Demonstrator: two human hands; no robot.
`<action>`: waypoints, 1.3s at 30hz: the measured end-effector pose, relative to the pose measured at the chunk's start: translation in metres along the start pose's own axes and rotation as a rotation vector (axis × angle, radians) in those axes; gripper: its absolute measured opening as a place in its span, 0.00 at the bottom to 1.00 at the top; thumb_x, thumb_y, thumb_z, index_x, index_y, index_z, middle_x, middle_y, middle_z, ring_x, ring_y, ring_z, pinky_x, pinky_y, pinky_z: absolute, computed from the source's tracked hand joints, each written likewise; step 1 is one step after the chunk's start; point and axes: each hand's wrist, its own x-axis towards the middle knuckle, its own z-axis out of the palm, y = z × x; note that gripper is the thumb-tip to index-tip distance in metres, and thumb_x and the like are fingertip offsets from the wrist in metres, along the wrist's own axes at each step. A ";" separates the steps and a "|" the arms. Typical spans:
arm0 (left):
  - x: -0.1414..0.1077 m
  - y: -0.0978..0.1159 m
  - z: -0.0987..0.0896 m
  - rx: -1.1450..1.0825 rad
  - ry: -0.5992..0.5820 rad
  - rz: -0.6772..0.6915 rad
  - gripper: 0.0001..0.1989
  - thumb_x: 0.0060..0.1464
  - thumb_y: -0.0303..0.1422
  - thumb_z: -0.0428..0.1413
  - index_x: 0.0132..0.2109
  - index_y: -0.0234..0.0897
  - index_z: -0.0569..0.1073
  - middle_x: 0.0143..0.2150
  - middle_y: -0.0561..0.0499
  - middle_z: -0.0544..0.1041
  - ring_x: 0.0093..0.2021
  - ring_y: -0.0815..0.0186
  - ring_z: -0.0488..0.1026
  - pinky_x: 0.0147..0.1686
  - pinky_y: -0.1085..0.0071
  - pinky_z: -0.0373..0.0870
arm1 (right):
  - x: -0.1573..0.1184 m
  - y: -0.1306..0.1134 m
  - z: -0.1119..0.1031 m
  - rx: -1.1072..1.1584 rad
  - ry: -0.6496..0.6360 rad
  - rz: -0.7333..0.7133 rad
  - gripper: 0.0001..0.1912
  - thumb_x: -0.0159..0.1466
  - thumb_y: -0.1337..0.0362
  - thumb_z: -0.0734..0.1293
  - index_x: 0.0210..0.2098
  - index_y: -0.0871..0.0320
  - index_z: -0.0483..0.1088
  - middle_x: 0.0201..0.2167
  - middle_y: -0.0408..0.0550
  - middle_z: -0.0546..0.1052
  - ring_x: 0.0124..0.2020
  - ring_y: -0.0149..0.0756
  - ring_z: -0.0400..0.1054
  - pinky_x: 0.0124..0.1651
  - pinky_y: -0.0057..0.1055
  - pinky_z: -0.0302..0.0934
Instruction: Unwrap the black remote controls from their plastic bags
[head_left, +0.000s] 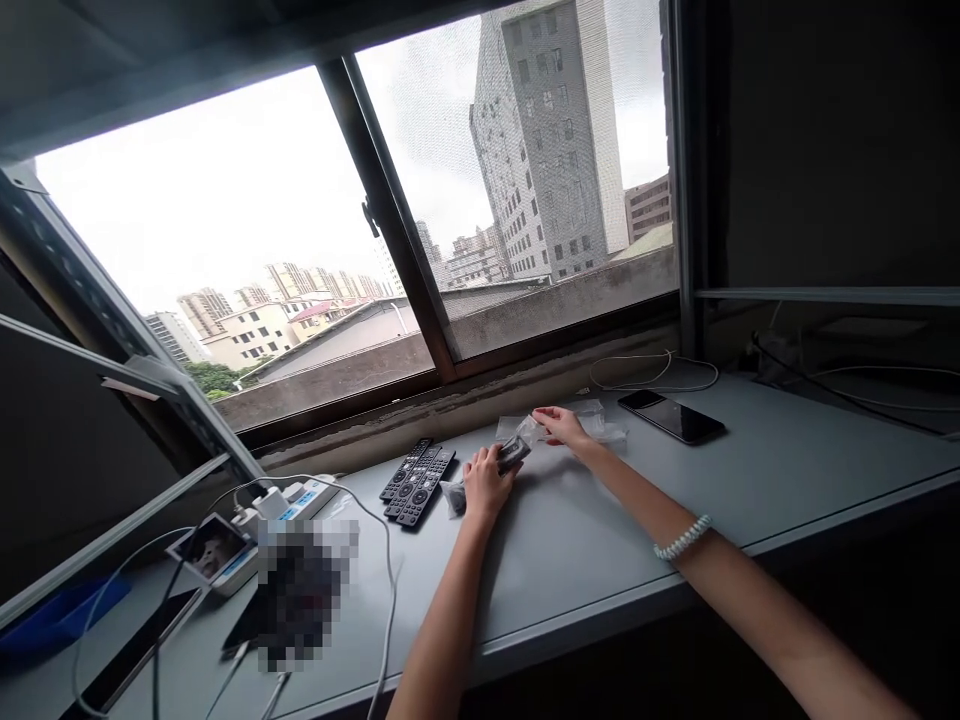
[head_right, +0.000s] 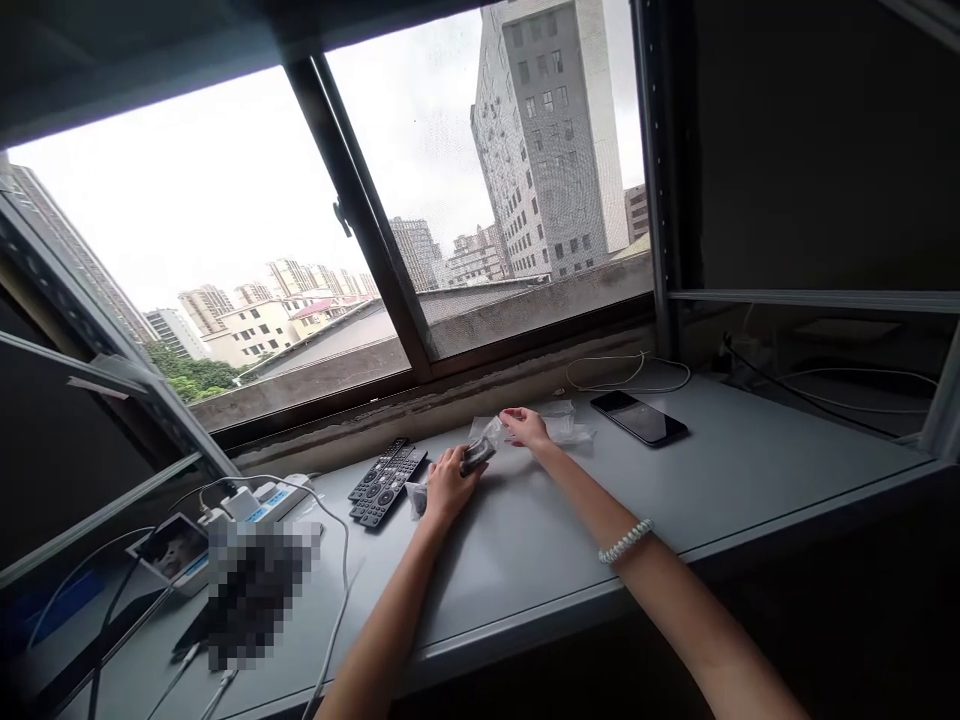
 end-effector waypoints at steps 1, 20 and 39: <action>0.000 0.000 0.000 -0.007 0.024 -0.005 0.18 0.55 0.42 0.55 0.51 0.42 0.67 0.46 0.48 0.72 0.49 0.57 0.67 0.46 0.64 0.59 | -0.001 0.000 0.001 -0.001 -0.015 0.012 0.07 0.54 0.60 0.70 0.27 0.53 0.67 0.25 0.43 0.73 0.27 0.31 0.67 0.22 0.23 0.62; 0.000 0.013 -0.002 -0.104 0.232 0.001 0.18 0.56 0.43 0.55 0.51 0.40 0.66 0.46 0.48 0.70 0.48 0.58 0.66 0.49 0.61 0.59 | -0.006 0.019 0.019 -0.046 -0.142 -0.096 0.12 0.51 0.59 0.71 0.14 0.54 0.68 0.20 0.46 0.74 0.26 0.39 0.72 0.28 0.35 0.68; -0.023 0.038 -0.037 -0.470 0.506 0.352 0.11 0.58 0.27 0.43 0.37 0.38 0.70 0.35 0.48 0.70 0.36 0.62 0.67 0.38 0.64 0.62 | -0.016 0.011 0.014 -0.985 -0.077 -0.287 0.10 0.61 0.62 0.61 0.41 0.54 0.69 0.18 0.38 0.74 0.18 0.29 0.69 0.29 0.25 0.55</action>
